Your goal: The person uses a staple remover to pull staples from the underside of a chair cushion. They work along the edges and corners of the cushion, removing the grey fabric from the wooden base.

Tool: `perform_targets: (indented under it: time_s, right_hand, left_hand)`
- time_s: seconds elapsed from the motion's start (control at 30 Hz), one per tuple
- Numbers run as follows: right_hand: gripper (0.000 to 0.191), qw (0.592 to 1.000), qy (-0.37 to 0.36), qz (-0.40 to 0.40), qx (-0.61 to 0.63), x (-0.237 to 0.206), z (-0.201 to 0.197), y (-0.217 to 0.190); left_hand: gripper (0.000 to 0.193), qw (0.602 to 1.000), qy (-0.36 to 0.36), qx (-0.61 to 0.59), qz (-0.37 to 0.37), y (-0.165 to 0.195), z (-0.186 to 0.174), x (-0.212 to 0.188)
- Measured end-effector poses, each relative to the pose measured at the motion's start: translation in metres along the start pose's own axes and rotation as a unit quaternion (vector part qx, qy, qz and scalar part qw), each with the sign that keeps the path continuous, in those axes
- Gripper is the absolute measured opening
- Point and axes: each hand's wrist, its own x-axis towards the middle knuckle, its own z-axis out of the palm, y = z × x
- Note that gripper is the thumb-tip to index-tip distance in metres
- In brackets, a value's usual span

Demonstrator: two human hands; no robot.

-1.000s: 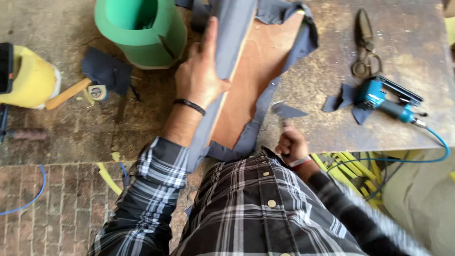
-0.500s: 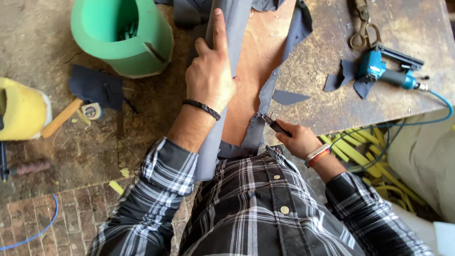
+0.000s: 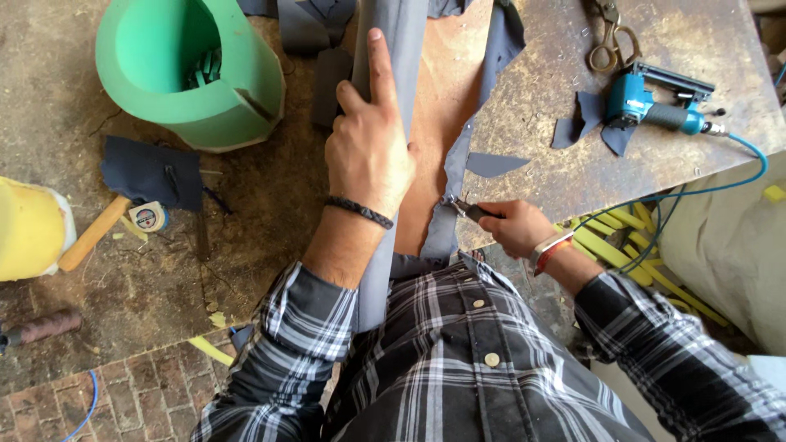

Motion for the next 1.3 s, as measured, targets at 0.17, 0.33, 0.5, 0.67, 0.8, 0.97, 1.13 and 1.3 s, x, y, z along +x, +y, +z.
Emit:
perform_targets:
  time_s: [0.17,0.33,0.5,0.67,0.8,0.97,1.13,1.3]
  right_hand:
    - [0.044,0.990,0.036,-0.041,-0.128,-0.002,0.004,0.007]
    - [0.042,0.987,0.062,-0.070,-0.128,-0.007,0.010,0.009]
    - [0.041,0.990,0.053,-0.076,-0.107,-0.005,0.012,0.013]
    - [0.042,0.986,0.074,-0.103,-0.108,-0.003,0.013,0.021]
    - [0.044,0.994,0.080,-0.057,-0.053,-0.003,0.022,0.028]
    - [0.046,0.984,0.118,-0.129,-0.032,-0.003,0.037,0.038]
    - [0.048,0.979,0.133,-0.144,-0.061,-0.004,0.041,0.041]
    - [0.038,0.988,0.084,-0.103,-0.073,-0.005,0.030,0.027]
  left_hand:
    - [0.127,1.000,-0.016,0.002,-0.001,0.001,0.002,0.002]
    - [0.133,1.000,-0.010,0.020,0.001,-0.002,0.001,0.004]
    - [0.132,0.999,-0.033,0.012,-0.002,0.000,0.002,0.002]
    - [0.132,1.000,-0.005,0.022,0.008,0.000,0.003,0.003]
    - [0.132,1.000,-0.019,0.019,0.002,-0.001,0.002,0.003]
    - [0.133,1.000,-0.023,0.014,-0.003,0.000,0.000,0.002]
    - [0.133,1.000,-0.015,0.013,0.005,-0.001,0.000,0.001]
    - [0.134,1.000,-0.014,0.019,0.009,-0.001,0.003,0.001]
